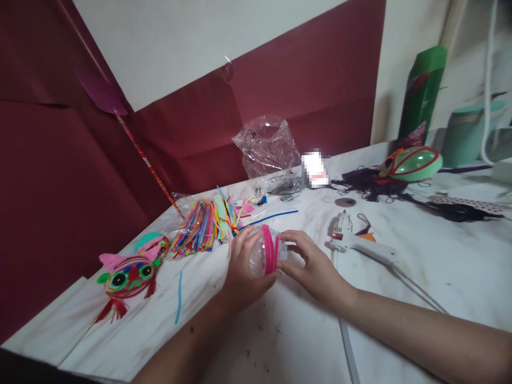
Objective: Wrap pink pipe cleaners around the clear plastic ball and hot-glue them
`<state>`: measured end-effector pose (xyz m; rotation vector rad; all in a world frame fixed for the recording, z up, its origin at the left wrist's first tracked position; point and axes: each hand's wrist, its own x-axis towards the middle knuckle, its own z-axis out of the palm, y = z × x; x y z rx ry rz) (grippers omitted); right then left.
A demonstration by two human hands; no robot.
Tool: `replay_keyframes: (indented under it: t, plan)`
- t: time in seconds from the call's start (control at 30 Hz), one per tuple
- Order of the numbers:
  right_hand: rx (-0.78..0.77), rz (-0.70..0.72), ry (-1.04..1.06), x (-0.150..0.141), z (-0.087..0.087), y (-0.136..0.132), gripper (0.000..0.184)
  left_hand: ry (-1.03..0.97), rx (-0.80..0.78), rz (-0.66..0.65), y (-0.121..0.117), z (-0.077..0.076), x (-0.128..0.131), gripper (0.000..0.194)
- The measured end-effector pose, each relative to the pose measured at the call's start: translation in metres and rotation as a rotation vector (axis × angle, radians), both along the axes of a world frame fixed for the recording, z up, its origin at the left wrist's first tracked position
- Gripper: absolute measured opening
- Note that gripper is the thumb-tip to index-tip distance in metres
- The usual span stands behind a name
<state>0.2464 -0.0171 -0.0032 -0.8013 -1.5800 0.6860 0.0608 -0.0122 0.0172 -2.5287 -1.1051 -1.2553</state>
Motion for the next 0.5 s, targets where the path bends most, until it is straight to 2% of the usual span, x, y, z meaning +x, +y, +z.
replay_keyframes:
  t: [0.13, 0.3, 0.5]
  plan:
    - [-0.028, 0.014, 0.010, 0.0001, -0.0008, 0.0016, 0.030, -0.064, -0.089, 0.005, 0.0003, -0.0006, -0.0005, 0.073]
    - [-0.016, -0.011, -0.005, -0.0001, -0.0007, 0.0015, 0.030, -0.099, -0.130, -0.015, 0.0022, -0.0018, -0.0012, 0.076]
    - [-0.019, -0.028, -0.021, -0.0010, -0.0009, 0.0009, 0.029, -0.192, -0.228, -0.018, 0.0015, 0.0021, 0.0013, 0.069]
